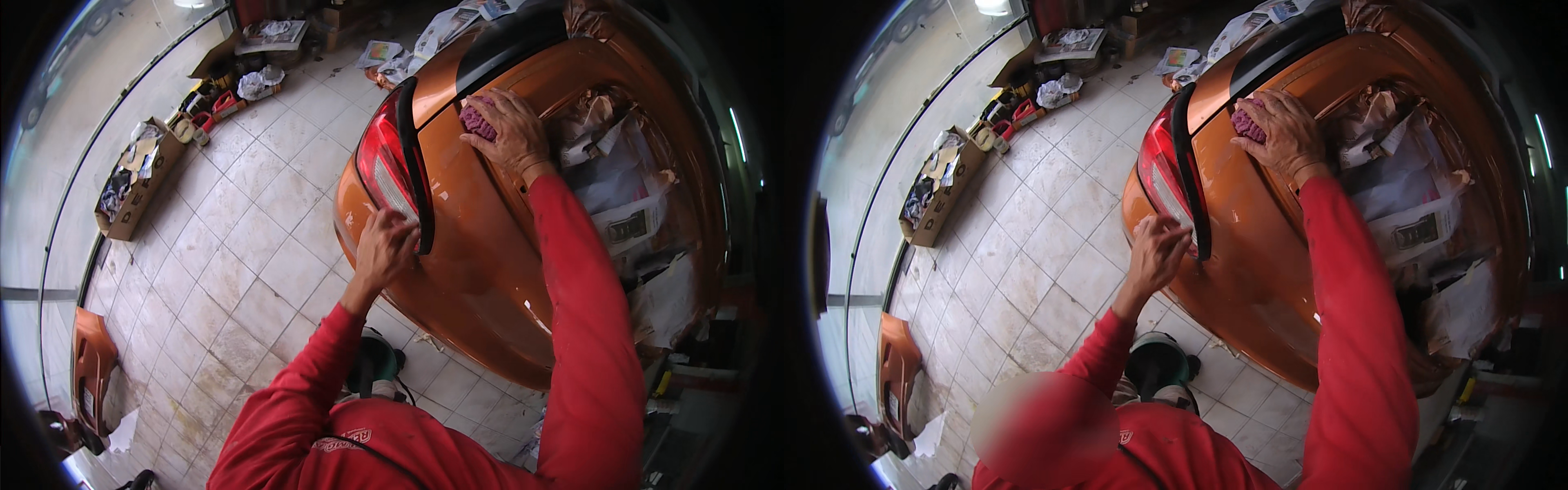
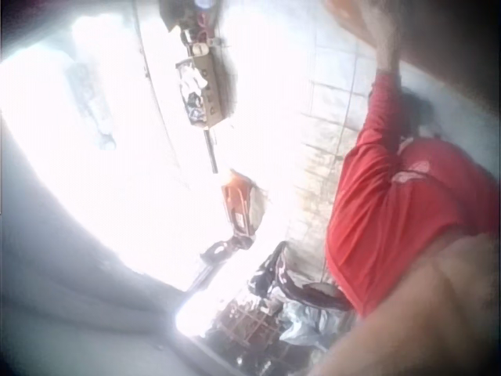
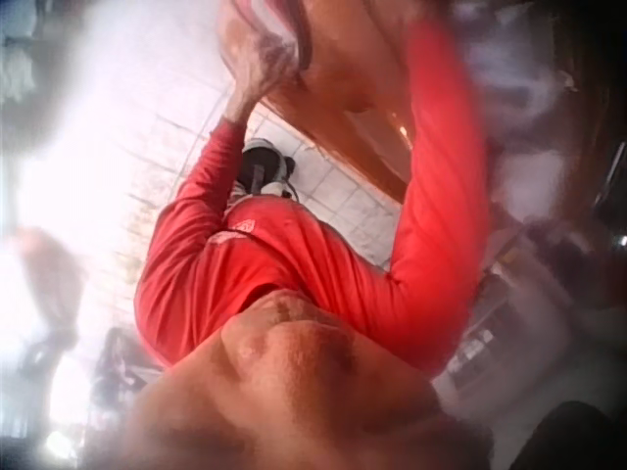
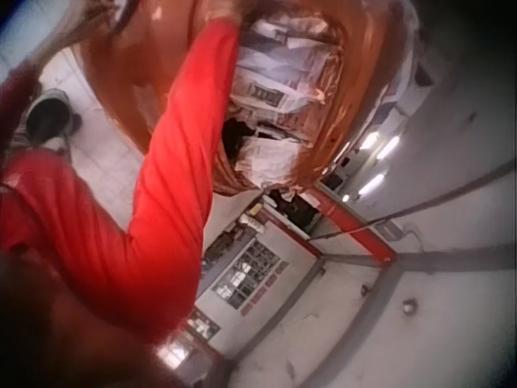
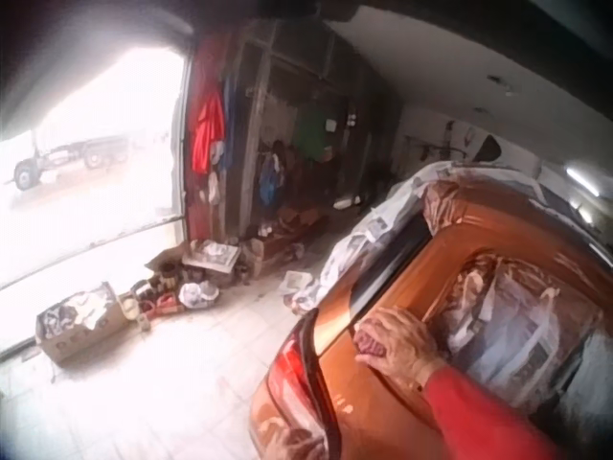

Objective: The person wipes the rear section of an orange car with a pink cloth, then uses a yellow sponge to scrub the surface. The person repeatedly dips the sponge into a green bucket and scrubs different areas of the car's rear.

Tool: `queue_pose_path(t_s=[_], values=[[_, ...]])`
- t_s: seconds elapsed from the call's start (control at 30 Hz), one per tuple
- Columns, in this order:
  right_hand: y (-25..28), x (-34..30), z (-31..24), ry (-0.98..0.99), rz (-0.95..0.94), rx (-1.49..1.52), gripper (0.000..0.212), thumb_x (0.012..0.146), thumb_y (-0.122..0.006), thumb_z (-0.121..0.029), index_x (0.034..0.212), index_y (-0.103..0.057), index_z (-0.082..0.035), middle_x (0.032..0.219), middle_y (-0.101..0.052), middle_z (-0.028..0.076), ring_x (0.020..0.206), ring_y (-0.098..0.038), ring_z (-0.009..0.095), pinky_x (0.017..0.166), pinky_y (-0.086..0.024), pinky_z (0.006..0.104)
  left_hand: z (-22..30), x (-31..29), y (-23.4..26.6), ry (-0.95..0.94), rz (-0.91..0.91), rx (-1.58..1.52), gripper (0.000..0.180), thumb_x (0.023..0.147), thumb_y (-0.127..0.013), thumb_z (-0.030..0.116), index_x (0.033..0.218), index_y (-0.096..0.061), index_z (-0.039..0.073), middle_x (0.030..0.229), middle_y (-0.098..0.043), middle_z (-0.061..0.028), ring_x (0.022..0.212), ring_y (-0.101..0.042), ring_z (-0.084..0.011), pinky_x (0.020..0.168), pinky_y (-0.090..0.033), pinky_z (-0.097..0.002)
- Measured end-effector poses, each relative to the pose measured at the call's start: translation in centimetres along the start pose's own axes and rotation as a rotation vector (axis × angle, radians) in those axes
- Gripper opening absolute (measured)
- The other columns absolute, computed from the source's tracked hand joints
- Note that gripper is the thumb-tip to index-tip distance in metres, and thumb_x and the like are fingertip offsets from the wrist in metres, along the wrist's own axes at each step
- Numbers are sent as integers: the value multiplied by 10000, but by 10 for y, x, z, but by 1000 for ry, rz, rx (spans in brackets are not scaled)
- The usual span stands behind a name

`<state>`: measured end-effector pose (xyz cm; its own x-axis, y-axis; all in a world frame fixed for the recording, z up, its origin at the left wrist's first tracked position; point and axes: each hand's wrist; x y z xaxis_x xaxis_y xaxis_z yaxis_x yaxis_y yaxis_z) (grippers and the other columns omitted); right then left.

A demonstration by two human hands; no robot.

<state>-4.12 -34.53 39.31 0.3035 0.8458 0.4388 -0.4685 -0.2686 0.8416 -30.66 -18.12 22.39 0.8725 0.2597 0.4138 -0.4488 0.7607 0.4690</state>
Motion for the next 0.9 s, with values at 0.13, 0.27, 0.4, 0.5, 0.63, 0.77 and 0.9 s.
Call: queue_pose_path(t_s=[0.13, 0.27, 0.4, 0.5, 0.63, 0.77, 0.9], values=[[-1, 17, -20, -167, -133, 29, 641, 900, -794, -564, 1415, -710, -193, 1489, -637, 73, 1414, -549, 321, 1221, -409, 511, -60, -141, 44, 345, -190, 32, 250, 1020, -732, 295, 1081, -847, 81, 961, -704, -122, 944, -651, -331, 888, -510, -440], [-33, 22, -72, -276, -27, -140, 502, 888, -822, -441, 1339, -762, -227, 1513, -641, 53, 1420, -550, 309, 1244, -364, 549, -141, -287, 107, 716, -266, 60, 308, 943, -797, 328, 1023, -832, 33, 941, -805, -186, 864, -786, -349, 776, -604, -445], [-39, -27, -105, -78, -96, 62, 297, 890, -785, -226, 1185, -791, -188, 1395, -698, 31, 1363, -602, 287, 1208, -439, 494, -165, -354, 172, 821, -225, 232, 223, 922, -796, 245, 1027, -842, 53, 914, -810, -161, 884, -778, -334, 779, -593, -453], [-12, -79, -134, -24, -115, 104, 284, 851, -800, -146, 1134, -799, -165, 1375, -709, 31, 1368, -603, 283, 1214, -446, 495, -189, -368, 212, 770, -83, 255, 151, 945, -773, 165, 1063, -855, 119, 993, -830, -110, 912, -745, -294, 916, -489, -398], [59, -190, -144, -47, -197, 133, 248, 855, -799, -114, 1100, -803, -150, 1381, -702, 26, 1414, -569, 274, 1222, -438, 514, -175, -327, 219, 630, 3, 127, 191, 1043, -698, 150, 1184, -783, 53, 1272, -782, -127, 1056, -745, -225, 874, -574, -407], [138, -275, -147, -184, -367, 171, 285, 835, -822, -91, 1115, -812, -140, 1436, -682, 55, 1447, -551, 286, 1206, -456, 529, -138, -267, 192, 843, 115, -520, 220, 1090, -643, 182, 1184, -708, -6, 1345, -712, -149, 1069, -722, -185, 760, -676, -367], [181, -295, -103, -259, -329, 43, 359, 839, -843, -129, 1194, -794, -143, 1516, -616, 99, 1460, -523, 325, 1206, -449, 541, -129, -184, 152, 406, -29, -300, 200, 1100, -598, 146, 1193, -663, -19, 894, -745, -102, 804, -718, -143, 629, -566, -339]])
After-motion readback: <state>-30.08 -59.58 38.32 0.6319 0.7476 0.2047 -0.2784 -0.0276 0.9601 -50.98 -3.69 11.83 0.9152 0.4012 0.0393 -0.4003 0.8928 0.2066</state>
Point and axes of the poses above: each hand's wrist, its own x-axis towards the middle knuckle, its own y-axis out of the back of the hand, z = x × y
